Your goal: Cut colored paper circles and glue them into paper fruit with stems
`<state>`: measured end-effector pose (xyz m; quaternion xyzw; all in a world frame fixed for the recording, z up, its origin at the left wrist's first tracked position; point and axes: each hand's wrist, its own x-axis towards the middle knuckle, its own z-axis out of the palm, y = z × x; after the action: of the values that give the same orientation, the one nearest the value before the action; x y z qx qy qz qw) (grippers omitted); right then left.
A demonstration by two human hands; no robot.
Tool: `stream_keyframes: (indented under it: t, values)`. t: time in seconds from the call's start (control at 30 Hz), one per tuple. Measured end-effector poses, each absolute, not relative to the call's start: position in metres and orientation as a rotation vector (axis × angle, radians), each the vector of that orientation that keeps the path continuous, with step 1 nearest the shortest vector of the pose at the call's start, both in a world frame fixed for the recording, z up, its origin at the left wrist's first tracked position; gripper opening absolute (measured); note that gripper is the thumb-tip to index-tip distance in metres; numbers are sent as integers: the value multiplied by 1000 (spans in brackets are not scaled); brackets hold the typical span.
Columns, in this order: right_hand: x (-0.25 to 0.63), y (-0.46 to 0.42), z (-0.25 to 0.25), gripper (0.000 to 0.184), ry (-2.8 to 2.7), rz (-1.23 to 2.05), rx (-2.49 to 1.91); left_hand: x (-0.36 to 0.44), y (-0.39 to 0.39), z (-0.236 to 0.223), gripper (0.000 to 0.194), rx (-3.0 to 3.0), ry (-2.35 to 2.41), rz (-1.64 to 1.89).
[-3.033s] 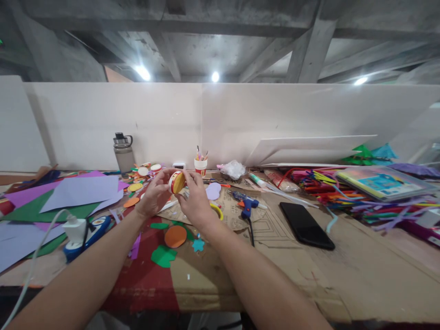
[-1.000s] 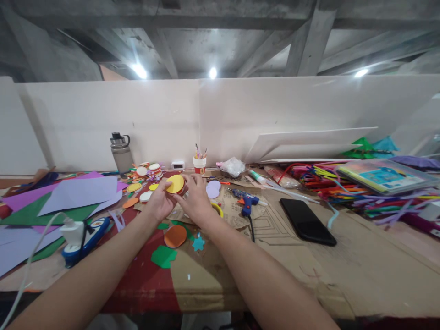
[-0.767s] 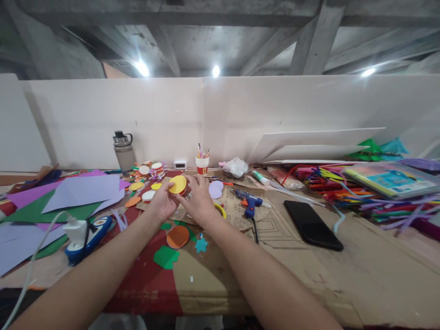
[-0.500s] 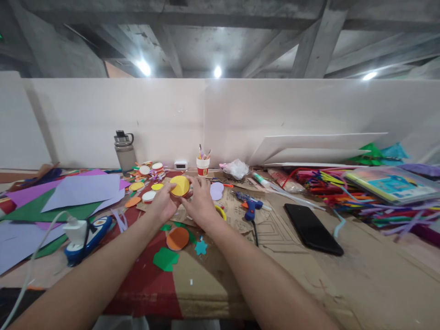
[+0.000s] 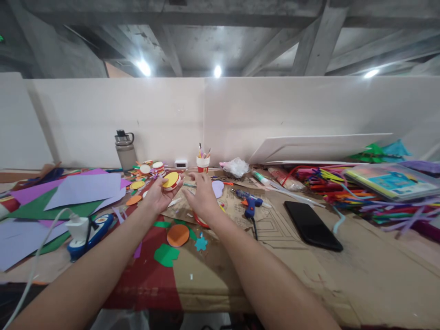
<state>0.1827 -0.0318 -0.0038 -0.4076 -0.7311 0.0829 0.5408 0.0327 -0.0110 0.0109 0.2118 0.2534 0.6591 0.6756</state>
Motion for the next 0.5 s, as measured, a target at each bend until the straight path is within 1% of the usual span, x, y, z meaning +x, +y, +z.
stream_keyframes:
  t: [0.1, 0.2, 0.27, 0.37, 0.5]
  values:
    - [188, -30, 0, 23, -1740, 234, -998, 31, -10, 8, 29, 543, 598, 1444]
    - [192, -29, 2, 18, -1724, 255, -1008, 34, -11, 5, 23, 691, 664, 1512]
    - [193, -28, 2, 16, -1729, 257, -1013, 35, -15, 5, 24, 851, 731, 1630]
    - [191, -26, -2, 18, -1733, 257, -1018, 36, -23, 7, 30, 1162, 826, 1777]
    - [187, -24, -8, 32, -1694, 280, -983, 38, -35, 12, 36, 1563, 890, 1786]
